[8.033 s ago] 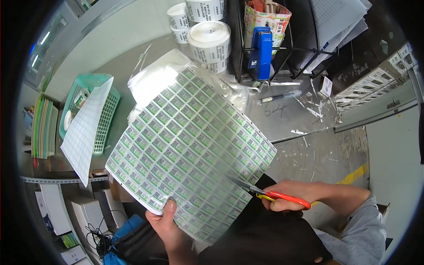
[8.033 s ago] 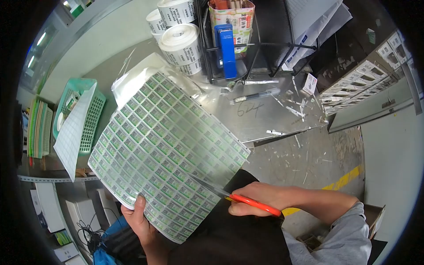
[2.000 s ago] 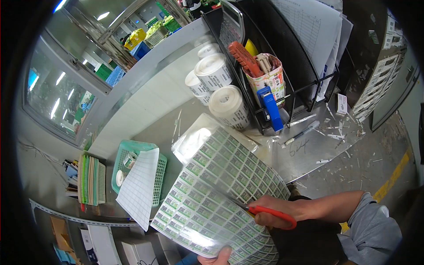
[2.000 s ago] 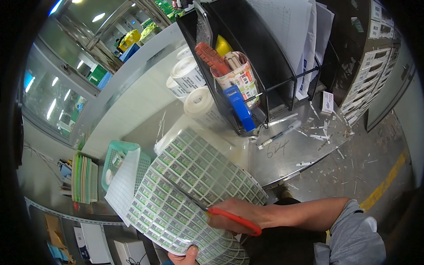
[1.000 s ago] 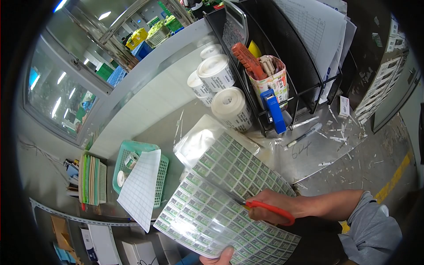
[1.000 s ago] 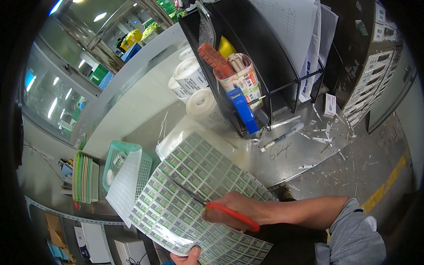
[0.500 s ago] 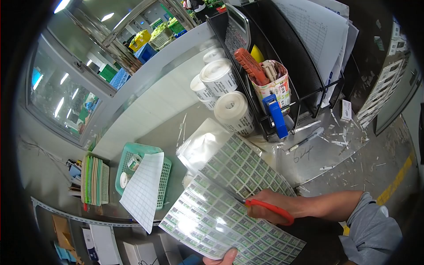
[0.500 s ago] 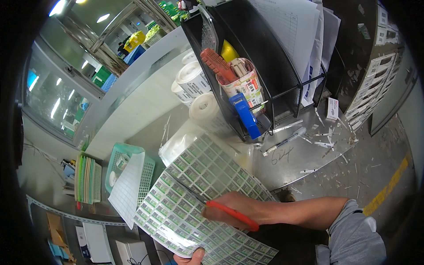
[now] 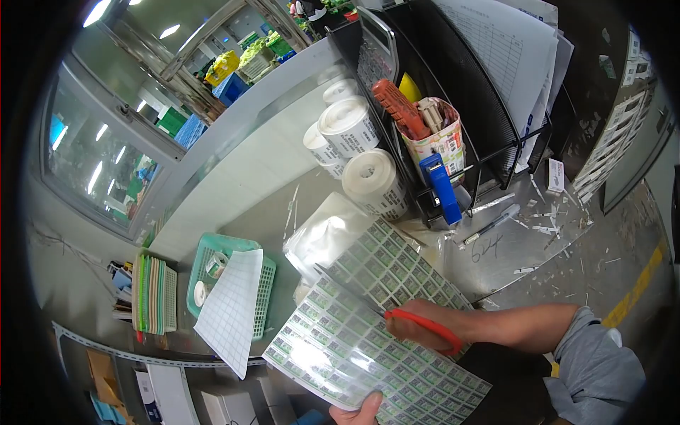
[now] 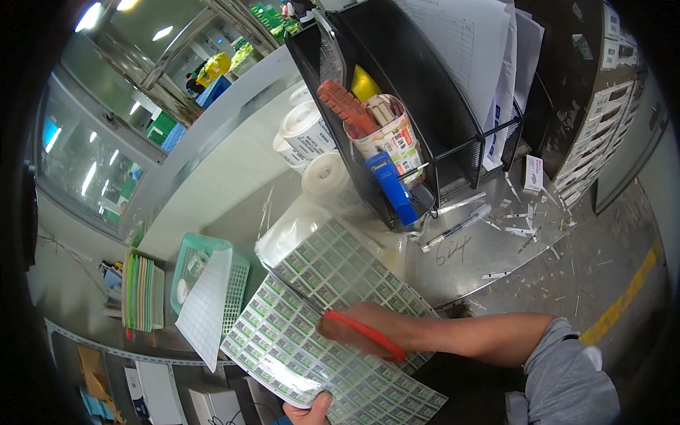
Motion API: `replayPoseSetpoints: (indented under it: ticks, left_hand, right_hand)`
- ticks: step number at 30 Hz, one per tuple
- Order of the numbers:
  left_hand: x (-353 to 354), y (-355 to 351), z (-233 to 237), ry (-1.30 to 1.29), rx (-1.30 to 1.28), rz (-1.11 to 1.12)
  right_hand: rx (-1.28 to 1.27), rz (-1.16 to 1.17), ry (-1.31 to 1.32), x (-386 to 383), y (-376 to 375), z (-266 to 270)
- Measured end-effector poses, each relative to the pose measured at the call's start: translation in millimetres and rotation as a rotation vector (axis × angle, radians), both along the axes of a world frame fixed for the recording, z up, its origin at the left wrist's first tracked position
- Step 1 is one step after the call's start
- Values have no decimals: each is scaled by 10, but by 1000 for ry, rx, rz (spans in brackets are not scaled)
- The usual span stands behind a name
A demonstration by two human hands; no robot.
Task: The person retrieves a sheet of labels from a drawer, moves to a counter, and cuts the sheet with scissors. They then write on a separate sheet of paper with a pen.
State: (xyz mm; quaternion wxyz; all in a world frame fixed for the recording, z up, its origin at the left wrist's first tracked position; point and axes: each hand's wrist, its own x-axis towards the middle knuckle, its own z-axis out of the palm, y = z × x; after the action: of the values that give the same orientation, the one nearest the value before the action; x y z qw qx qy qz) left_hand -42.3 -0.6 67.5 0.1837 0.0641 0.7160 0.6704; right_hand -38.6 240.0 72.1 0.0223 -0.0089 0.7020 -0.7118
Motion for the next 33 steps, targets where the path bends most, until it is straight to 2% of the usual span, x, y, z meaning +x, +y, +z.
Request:
replayPoseSetpoints:
  ticks: [6,8,13,15,22,24,25,27,30,31,32,33]
  left_hand:
    - [-108,75,-113,16,2,-10]
    - [-137,99,-163,-36,23,48]
    - [-220,112,-229,-37,30,35]
    - [-254,117,-241,-61,30,27]
    - [-424,135,-477,-123,45,24]
    - [-452,143,-569,-13,227,47]
    - [-434,137,-590,-23,230,45]
    - [-386,225,-485,-206,466,78]
    - [-314,12,-776,-278,404,-4]
    - [-318,-64,-890,-242,378,-81]
    - [-312,-164,-995,-257,389,-93]
    - [-295,-242,-1077,-304,257,-136]
  right_hand:
    - [-115,-15,-37,-119,-7,-75]
    - [-118,-22,-49,-145,3,-58]
    - [-107,-13,-70,-220,31,-115]
    - [-225,10,-107,-251,37,-142]
    - [-60,-57,-37,-438,59,-258]
    - [-101,-167,-100,-476,50,-241]
    - [-98,-171,-109,-488,69,-245]
    - [-424,35,-443,-492,106,-258]
    - [-497,-43,-342,-471,47,-187]
    - [-511,73,-397,-529,118,-343]
    - [-503,54,-407,-556,124,-415]
    - [-256,-1,-309,-586,102,-461]
